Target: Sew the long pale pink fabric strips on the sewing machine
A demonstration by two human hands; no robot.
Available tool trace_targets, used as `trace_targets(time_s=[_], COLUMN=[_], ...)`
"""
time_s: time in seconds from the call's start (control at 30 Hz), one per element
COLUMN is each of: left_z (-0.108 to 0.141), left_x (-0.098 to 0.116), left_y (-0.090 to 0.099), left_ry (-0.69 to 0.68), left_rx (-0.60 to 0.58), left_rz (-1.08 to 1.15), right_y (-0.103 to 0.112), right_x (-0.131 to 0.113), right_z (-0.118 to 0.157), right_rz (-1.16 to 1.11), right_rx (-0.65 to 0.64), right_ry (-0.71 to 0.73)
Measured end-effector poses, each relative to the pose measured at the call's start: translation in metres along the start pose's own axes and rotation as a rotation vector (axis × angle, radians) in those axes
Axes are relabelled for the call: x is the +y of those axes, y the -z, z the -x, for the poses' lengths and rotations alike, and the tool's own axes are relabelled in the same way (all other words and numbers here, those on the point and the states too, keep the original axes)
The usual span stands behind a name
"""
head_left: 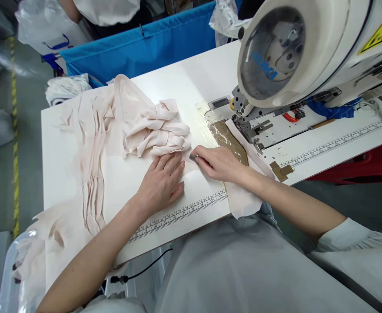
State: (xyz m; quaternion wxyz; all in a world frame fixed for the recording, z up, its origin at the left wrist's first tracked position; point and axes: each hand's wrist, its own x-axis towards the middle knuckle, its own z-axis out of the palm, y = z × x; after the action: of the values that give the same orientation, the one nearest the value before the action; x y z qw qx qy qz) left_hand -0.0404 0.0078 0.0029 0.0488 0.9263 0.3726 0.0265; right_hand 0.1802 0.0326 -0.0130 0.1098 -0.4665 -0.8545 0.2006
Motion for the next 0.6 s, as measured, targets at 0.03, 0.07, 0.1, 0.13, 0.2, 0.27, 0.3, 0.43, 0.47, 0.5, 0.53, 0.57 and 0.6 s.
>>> trace_targets(time_s=[0.03, 0.07, 0.1, 0.13, 0.2, 0.27, 0.3, 0.43, 0.47, 0.5, 0.53, 0.57, 0.6], left_z=[0.000, -0.001, -0.001, -0.001, -0.001, 0.000, 0.000, 0.000, 0.000, -0.001, -0.001, -0.001, 0.000], left_x=[0.001, 0.003, 0.004, 0.005, 0.007, 0.009, 0.009, 0.010, 0.011, 0.011, 0.011, 0.011, 0.011], left_y=[0.000, 0.000, 0.000, -0.001, -0.001, -0.002, -0.003, -0.004, -0.004, -0.004, -0.004, -0.004, -0.004], left_ry=[-0.003, -0.005, -0.005, -0.004, 0.006, 0.019, 0.024, 0.019, 0.020, 0.020, 0.021, 0.022, 0.023], left_rx=[0.004, 0.008, 0.012, 0.013, 0.011, 0.010, 0.011, 0.005, 0.005, 0.007, 0.009, 0.011, 0.013], left_rz=[-0.005, -0.013, -0.022, -0.030, -0.036, -0.029, -0.027, -0.049, -0.058, -0.065, -0.068, -0.068, -0.064], right_y=[-0.001, -0.002, -0.003, -0.004, -0.006, -0.007, -0.007, -0.005, -0.005, -0.004, -0.003, -0.003, -0.002], right_x=[0.000, -0.001, -0.001, 0.000, 0.000, 0.001, 0.001, 0.000, -0.001, -0.002, -0.002, -0.003, -0.003], right_z=[-0.002, -0.003, -0.003, -0.004, -0.003, -0.002, -0.002, -0.003, -0.004, -0.004, -0.005, -0.004, -0.004], right_rz=[-0.004, -0.010, -0.016, -0.018, -0.023, -0.029, -0.029, 0.002, 0.012, 0.024, 0.037, 0.053, 0.071], right_rx=[-0.003, -0.004, -0.002, 0.002, 0.009, 0.011, 0.012, -0.012, -0.022, -0.033, -0.043, -0.049, -0.056], right_ry=[0.010, 0.020, 0.026, 0.029, 0.029, 0.037, 0.043, 0.055, 0.059, 0.065, 0.071, 0.078, 0.086])
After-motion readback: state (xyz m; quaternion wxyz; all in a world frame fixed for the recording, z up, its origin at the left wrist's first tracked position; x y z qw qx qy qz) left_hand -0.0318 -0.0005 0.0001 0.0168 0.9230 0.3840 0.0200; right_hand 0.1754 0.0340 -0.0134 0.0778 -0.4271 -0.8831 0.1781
